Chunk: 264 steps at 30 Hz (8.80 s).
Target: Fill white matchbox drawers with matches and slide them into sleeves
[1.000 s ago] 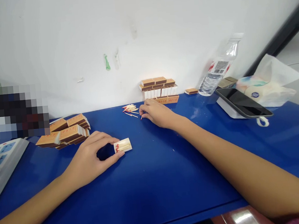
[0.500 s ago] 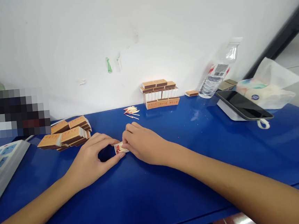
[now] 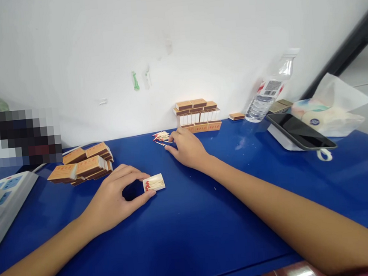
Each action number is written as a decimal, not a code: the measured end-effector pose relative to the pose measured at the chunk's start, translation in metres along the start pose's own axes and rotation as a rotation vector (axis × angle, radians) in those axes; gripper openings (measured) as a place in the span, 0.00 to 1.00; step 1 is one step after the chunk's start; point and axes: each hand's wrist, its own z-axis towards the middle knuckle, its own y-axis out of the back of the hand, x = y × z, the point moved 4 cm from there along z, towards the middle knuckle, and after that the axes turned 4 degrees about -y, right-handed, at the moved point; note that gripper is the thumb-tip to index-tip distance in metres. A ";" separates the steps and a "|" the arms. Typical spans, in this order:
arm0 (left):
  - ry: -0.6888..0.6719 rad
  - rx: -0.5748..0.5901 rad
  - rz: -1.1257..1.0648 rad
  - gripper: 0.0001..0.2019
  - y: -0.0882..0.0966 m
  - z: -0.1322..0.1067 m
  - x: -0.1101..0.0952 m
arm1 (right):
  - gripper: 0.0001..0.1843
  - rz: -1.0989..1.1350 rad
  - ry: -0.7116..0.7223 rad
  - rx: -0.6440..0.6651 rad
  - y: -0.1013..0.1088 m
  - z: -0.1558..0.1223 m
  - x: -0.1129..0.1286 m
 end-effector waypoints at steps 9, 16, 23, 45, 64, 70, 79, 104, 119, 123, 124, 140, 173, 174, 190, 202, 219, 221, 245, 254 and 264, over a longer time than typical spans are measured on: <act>0.018 -0.036 0.032 0.11 0.002 0.001 0.002 | 0.07 0.069 -0.024 0.041 0.022 -0.004 0.015; 0.044 -0.038 0.041 0.11 0.002 0.000 0.003 | 0.08 0.231 0.177 0.433 0.024 -0.044 0.068; 0.018 -0.028 0.021 0.11 0.002 0.001 0.000 | 0.03 0.219 0.180 0.440 0.025 -0.046 0.067; 0.124 -0.086 0.051 0.10 0.005 0.000 0.009 | 0.14 -0.087 -0.169 0.247 -0.006 0.024 0.057; 0.145 -0.048 -0.004 0.10 0.001 -0.001 0.010 | 0.08 -0.112 -0.123 0.194 0.006 0.035 -0.004; 0.154 -0.054 0.009 0.10 0.001 -0.001 0.010 | 0.11 -0.033 -0.030 0.270 0.016 0.016 0.019; 0.132 -0.053 0.010 0.10 0.002 -0.002 0.009 | 0.07 0.112 0.165 0.474 0.018 -0.040 0.081; 0.081 0.016 -0.036 0.10 0.001 -0.002 0.003 | 0.14 -0.193 0.232 0.229 0.019 0.046 0.004; 0.074 0.036 -0.038 0.12 -0.002 -0.002 0.002 | 0.15 -0.360 0.350 0.323 -0.010 0.035 0.012; 0.070 0.034 -0.031 0.13 -0.002 -0.003 0.002 | 0.14 -0.289 0.373 0.258 0.000 0.005 0.016; 0.069 0.033 -0.028 0.13 -0.002 -0.003 0.003 | 0.14 -0.268 0.377 0.248 0.003 -0.001 0.016; 0.053 0.020 -0.014 0.13 0.000 -0.003 0.002 | 0.15 -0.064 0.421 0.126 0.015 -0.024 0.015; 0.087 -0.001 -0.053 0.10 0.000 0.000 0.003 | 0.10 0.340 0.337 0.258 0.023 -0.054 0.066; 0.088 -0.004 -0.051 0.11 0.000 -0.001 0.003 | 0.10 0.330 0.343 0.253 0.025 -0.053 0.065; 0.060 0.011 -0.024 0.12 0.000 -0.001 0.003 | 0.09 0.226 0.251 0.414 0.036 -0.053 0.058; 0.020 0.009 -0.040 0.11 -0.001 0.001 0.000 | 0.03 0.365 0.217 0.410 0.027 -0.056 0.061; 0.010 0.011 -0.020 0.14 -0.001 0.000 0.003 | 0.04 0.166 0.226 0.368 0.036 -0.056 0.060; 0.007 0.011 -0.023 0.14 -0.001 0.000 0.003 | 0.04 0.175 0.228 0.353 0.035 -0.056 0.060; -0.026 0.022 -0.043 0.14 -0.002 0.001 0.000 | 0.09 0.154 0.301 0.295 0.034 -0.058 0.062; -0.049 0.032 -0.044 0.14 -0.002 0.000 -0.002 | 0.07 0.101 0.285 0.299 0.032 -0.062 0.065; -0.051 0.021 -0.051 0.14 -0.002 0.002 -0.002 | 0.10 0.097 0.318 0.319 0.035 -0.066 0.069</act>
